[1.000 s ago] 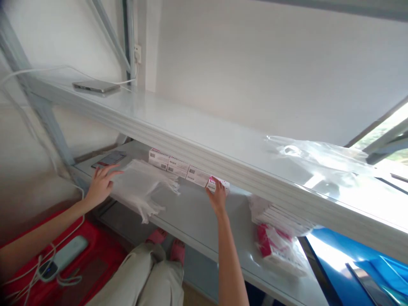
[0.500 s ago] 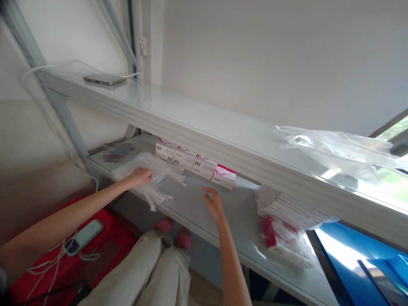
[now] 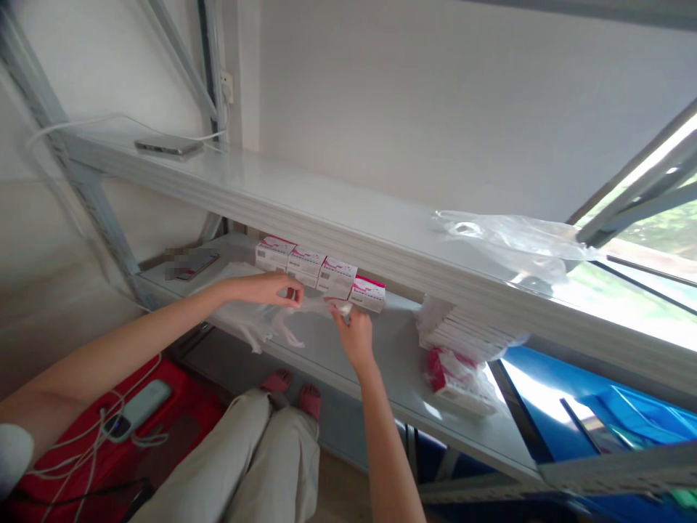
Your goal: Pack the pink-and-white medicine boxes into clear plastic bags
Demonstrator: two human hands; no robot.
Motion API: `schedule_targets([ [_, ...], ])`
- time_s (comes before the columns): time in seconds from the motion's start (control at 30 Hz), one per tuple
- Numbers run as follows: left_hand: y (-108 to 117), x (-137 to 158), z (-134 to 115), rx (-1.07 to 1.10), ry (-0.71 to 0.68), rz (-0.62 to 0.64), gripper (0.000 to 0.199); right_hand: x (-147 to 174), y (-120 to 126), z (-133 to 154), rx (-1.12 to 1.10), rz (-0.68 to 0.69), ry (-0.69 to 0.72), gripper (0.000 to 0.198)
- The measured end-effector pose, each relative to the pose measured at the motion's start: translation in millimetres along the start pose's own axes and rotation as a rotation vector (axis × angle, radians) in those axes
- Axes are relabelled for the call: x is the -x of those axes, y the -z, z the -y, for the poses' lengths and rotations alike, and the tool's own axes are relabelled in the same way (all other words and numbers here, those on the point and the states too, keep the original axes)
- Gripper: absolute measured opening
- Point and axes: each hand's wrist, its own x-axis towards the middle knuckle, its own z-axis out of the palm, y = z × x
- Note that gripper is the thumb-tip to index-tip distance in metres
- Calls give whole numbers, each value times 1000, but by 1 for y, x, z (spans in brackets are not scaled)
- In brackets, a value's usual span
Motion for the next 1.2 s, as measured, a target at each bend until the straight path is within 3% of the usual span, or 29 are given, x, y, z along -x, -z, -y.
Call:
schedule_targets([
  [0.2,-14,-13,20,50,62,153,1,38,50,-23,50,-115,-200,33],
  [0.37,-29,-27,28,215,87,3,8,64,77,-38,37,-236,-282,37],
  [0.47,-36,-36,34,274,98,-71,8,79,88,-27,84,-313,-228,37],
  [0.6,-50,-50,39,370,65,-147,5,93,81,21,266,-668,-31,34],
  [0.63,-54,-54,37,387,46,-153,5,93,74,35,303,-677,40,32],
  [0.7,-61,-59,31,409,-11,-156,10,88,56,55,333,-426,167,34],
  [0.77,-63,-61,21,415,-86,-158,20,78,37,60,349,-174,172,36],
  [0.9,-56,-56,1,285,-171,-160,20,65,19,35,383,22,-90,34],
  [0.97,-51,-52,-6,203,-169,-158,23,66,19,22,401,96,-154,33],
  [1.03,-48,-49,-9,170,-159,-157,29,69,21,17,398,52,-132,34],
  [1.1,-48,-48,-10,159,-156,-163,34,69,20,18,330,-91,-98,36],
  [1.2,-52,-49,-11,151,-179,-190,35,65,9,19,7,-208,-136,45],
])
